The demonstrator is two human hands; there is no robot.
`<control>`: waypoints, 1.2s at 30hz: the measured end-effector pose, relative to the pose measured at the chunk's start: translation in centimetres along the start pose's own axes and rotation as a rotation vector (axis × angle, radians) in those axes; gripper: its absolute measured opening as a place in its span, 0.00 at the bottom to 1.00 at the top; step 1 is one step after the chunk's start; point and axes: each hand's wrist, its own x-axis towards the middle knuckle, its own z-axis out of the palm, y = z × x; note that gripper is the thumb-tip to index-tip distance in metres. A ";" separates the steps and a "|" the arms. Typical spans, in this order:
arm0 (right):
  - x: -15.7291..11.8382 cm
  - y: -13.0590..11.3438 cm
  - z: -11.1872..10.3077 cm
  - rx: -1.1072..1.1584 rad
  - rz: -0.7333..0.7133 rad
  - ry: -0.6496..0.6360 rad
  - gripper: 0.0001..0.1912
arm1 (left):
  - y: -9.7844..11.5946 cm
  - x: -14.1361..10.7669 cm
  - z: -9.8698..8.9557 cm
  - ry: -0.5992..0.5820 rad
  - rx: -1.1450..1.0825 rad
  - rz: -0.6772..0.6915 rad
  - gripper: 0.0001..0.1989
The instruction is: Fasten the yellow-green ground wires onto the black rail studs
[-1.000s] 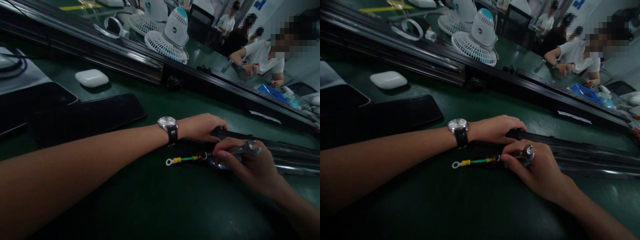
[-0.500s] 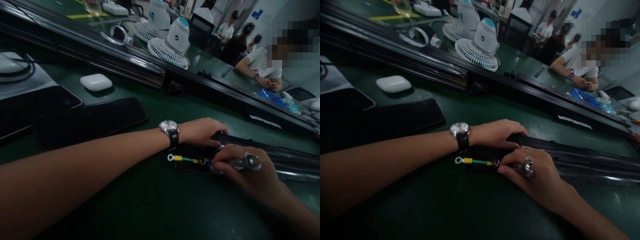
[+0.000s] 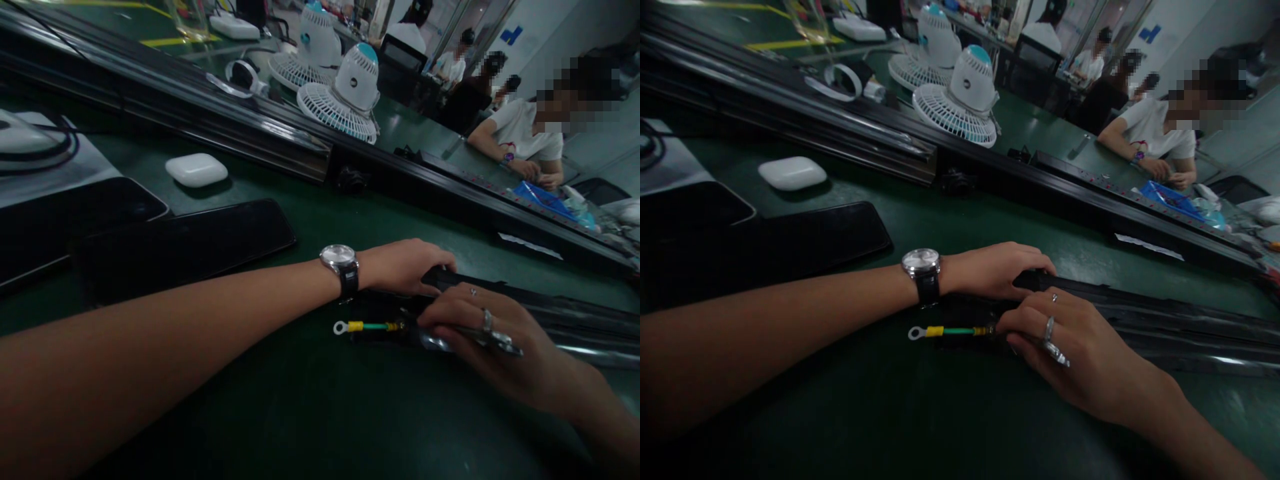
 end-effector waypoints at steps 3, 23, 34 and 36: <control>-0.3 0.1 -0.5 -0.005 0.015 0.005 0.08 | -0.1 0.0 0.0 0.005 -0.015 0.024 0.16; -0.4 0.3 -1.6 0.012 -0.040 -0.120 0.14 | -0.1 0.2 0.1 0.000 -0.009 -0.003 0.19; -0.9 -0.1 -1.3 -0.049 0.096 0.099 0.07 | 0.0 0.1 0.1 0.016 -0.020 0.015 0.19; -0.9 -0.1 -0.9 -0.051 0.101 0.107 0.06 | 0.0 0.1 0.1 0.009 -0.009 0.011 0.19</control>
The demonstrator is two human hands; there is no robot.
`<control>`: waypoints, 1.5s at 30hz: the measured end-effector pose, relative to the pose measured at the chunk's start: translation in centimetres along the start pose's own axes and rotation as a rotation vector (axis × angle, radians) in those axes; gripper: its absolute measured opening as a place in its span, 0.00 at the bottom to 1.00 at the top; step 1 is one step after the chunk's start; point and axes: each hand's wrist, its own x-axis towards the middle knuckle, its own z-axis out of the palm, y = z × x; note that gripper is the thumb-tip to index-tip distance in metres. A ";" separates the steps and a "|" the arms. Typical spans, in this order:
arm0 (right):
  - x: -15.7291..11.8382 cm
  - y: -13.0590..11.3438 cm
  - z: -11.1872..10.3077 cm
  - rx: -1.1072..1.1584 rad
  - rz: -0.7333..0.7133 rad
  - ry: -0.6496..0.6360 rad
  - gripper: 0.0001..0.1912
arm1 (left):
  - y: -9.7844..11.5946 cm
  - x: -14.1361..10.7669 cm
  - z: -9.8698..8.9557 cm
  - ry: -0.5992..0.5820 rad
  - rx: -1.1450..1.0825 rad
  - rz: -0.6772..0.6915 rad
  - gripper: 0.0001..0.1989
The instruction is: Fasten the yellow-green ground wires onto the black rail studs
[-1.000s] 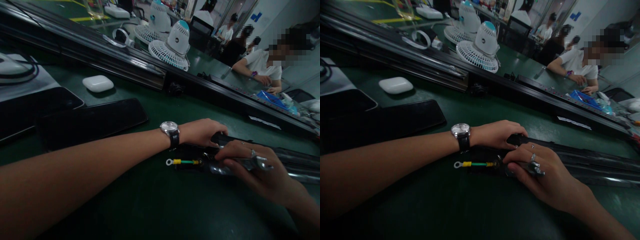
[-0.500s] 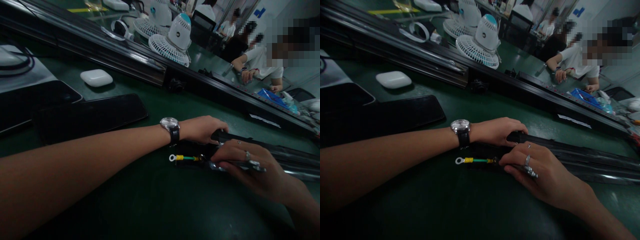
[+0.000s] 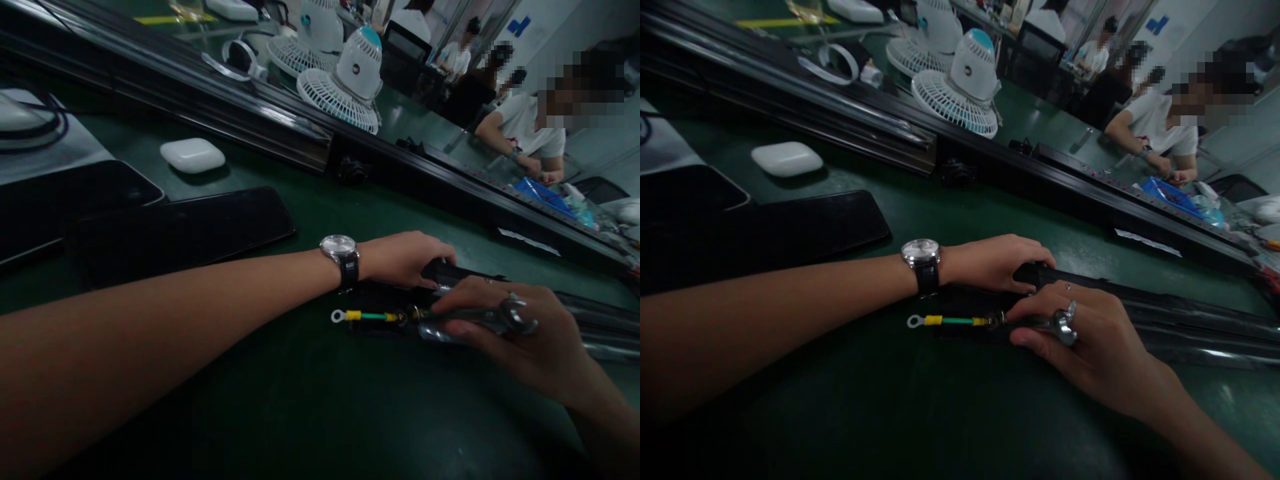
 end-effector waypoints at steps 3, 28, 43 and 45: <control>-0.1 0.0 0.4 0.021 -0.006 0.023 0.06 | 0.1 0.0 -0.1 -0.017 0.008 -0.009 0.20; -0.1 0.2 -0.1 0.048 -0.057 0.026 0.08 | 0.2 0.1 -0.3 -0.040 0.014 -0.007 0.18; 0.4 -0.2 0.5 0.006 -0.207 -0.005 0.09 | 0.0 0.2 -0.1 -0.030 0.036 -0.018 0.18; 0.4 0.0 0.4 0.008 -0.195 0.014 0.09 | 0.0 0.2 -0.2 -0.030 0.032 -0.018 0.18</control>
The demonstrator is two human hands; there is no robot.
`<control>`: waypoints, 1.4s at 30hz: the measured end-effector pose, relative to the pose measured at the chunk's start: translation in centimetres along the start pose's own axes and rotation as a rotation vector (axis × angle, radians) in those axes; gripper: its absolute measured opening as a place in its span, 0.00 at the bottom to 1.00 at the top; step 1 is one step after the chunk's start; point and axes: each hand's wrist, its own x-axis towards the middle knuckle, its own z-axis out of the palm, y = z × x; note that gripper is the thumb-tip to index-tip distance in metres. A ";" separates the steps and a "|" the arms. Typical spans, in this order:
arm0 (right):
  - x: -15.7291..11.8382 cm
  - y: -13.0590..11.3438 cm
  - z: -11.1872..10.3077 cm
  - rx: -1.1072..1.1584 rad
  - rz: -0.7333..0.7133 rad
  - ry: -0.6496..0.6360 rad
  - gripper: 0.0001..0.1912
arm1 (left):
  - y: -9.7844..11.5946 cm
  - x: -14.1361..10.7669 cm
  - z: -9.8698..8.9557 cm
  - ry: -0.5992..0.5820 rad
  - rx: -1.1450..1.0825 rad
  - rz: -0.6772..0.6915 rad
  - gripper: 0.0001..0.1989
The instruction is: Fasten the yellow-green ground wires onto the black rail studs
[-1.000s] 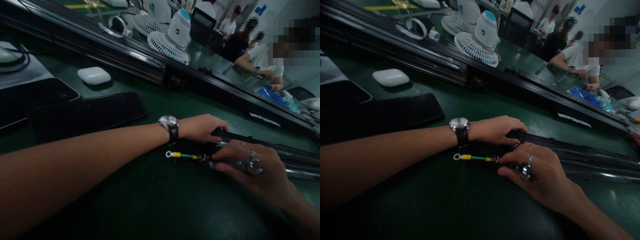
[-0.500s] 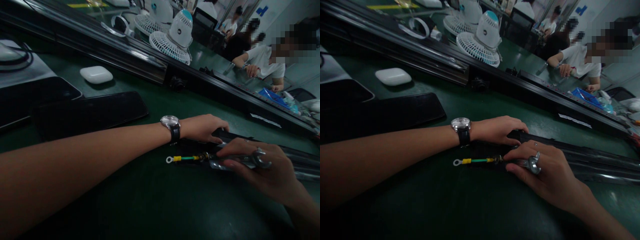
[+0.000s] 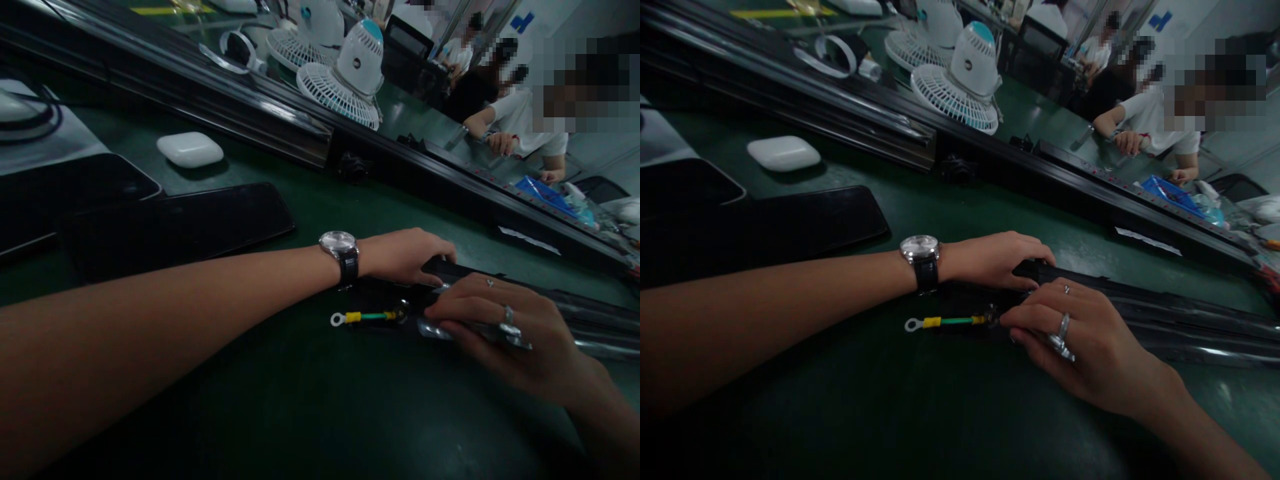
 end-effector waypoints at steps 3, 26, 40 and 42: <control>-0.3 0.1 0.0 0.007 0.099 0.050 0.07 | 0.0 0.0 0.0 0.001 -0.003 0.015 0.17; -0.5 -0.1 -0.3 0.035 0.119 0.081 0.06 | 0.2 -0.1 0.0 0.009 -0.029 0.016 0.17; 0.0 -0.6 0.3 0.013 -0.013 0.030 0.06 | 0.0 0.1 0.3 0.006 -0.004 -0.018 0.21; 0.0 -0.4 0.4 0.039 -0.041 0.018 0.08 | 0.0 0.1 0.3 0.010 -0.005 -0.019 0.21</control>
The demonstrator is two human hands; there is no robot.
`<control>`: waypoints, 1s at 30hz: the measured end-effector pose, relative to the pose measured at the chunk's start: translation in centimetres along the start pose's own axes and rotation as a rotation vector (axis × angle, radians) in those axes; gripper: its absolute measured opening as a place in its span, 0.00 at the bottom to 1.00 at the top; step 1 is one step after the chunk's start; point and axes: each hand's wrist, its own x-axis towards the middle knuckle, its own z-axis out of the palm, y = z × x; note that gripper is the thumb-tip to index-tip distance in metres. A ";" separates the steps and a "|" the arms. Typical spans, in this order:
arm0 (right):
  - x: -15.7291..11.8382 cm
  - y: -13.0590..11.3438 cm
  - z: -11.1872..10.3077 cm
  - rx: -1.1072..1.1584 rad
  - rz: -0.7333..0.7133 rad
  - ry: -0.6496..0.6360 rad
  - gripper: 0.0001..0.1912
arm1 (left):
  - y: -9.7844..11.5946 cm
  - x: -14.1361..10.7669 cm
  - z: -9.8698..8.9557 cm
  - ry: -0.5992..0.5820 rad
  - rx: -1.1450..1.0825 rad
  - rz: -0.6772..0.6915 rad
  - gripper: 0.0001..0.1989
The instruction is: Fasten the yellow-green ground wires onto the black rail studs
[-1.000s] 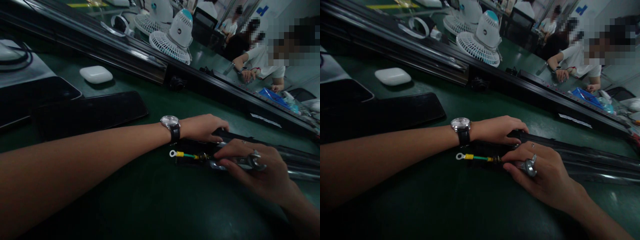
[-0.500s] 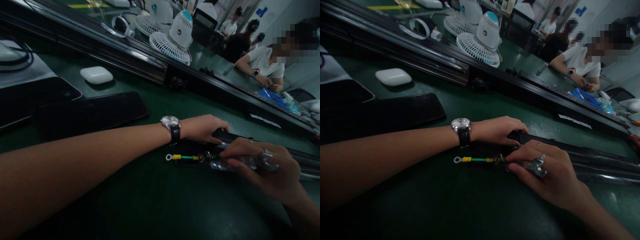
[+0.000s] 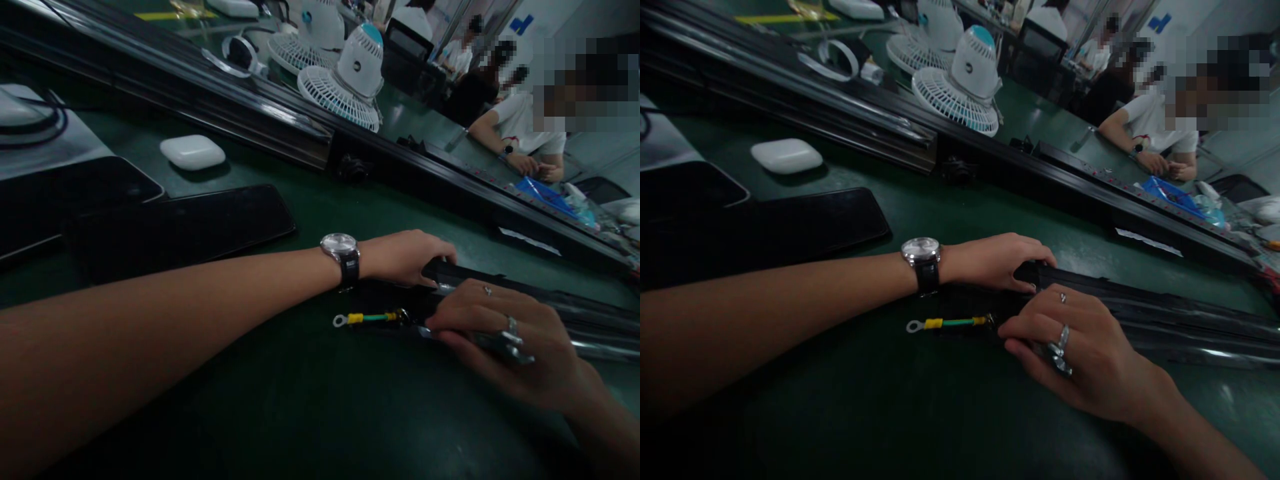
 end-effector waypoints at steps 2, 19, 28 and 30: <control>0.0 0.1 0.0 0.012 -0.001 -0.006 0.08 | -0.1 0.0 0.1 0.003 -0.002 0.001 0.20; -0.2 0.4 -1.9 0.020 0.015 -0.251 0.15 | -0.2 0.0 0.0 0.020 -0.041 0.027 0.20; -0.2 0.7 -2.3 0.018 0.061 -0.116 0.12 | -0.4 -0.2 0.2 0.050 -0.071 0.068 0.18; -0.4 0.5 -2.0 0.008 0.128 -0.035 0.09 | -0.4 -0.2 0.2 0.045 -0.064 0.068 0.19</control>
